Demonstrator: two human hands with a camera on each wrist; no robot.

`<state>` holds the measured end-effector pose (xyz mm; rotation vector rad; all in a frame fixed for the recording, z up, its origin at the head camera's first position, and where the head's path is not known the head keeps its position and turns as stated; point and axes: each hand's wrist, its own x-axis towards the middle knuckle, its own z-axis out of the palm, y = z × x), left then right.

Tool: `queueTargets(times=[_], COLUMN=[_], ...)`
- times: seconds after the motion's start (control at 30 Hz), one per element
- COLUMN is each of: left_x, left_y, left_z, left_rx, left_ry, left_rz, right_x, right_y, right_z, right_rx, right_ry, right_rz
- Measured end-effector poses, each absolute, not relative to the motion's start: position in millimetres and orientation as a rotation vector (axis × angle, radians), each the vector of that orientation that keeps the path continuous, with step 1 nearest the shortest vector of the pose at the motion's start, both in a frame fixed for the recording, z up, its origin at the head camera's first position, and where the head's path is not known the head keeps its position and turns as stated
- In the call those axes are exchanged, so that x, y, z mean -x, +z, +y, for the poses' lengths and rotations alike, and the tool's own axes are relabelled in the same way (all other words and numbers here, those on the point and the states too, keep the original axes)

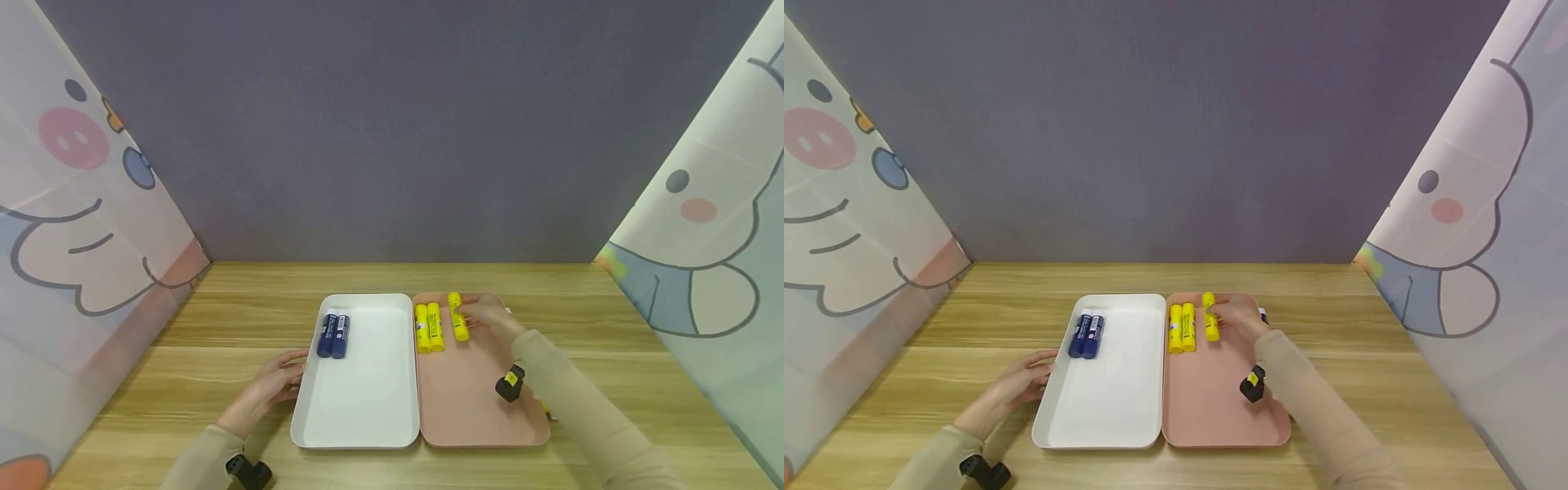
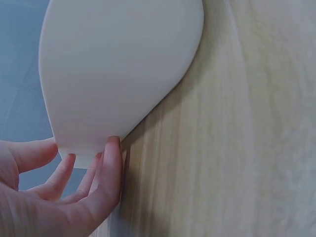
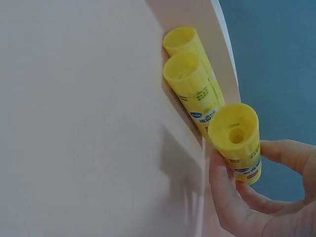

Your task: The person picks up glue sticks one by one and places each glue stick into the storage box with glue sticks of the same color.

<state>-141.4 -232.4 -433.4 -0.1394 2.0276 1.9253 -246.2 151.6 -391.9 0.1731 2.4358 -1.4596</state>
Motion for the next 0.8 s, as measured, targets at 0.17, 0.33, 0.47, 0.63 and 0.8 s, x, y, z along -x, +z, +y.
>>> queueTargets(times=[0.17, 0.33, 0.47, 0.63, 0.8], left_x=[142, 141, 141, 142, 142], left_y=[-434, -433, -433, -434, -434], left_z=[-232, -232, -231, -232, -231], left_rx=[0.138, 0.143, 0.155, 0.157, 0.163], left_ry=[1.926, 1.924, 1.921, 1.919, 1.924], left_rz=[2.020, 2.025, 2.032, 2.035, 2.032], right_x=[246, 246, 247, 248, 245], right_y=[-397, -401, -403, -408, -408], right_z=[150, 149, 148, 146, 145], right_rx=[-0.202, -0.259, -0.278, -0.276, -0.224], right_ry=[-1.491, -1.458, -1.441, -1.526, -1.551], right_rz=[2.440, 2.469, 2.498, 2.424, 2.386])
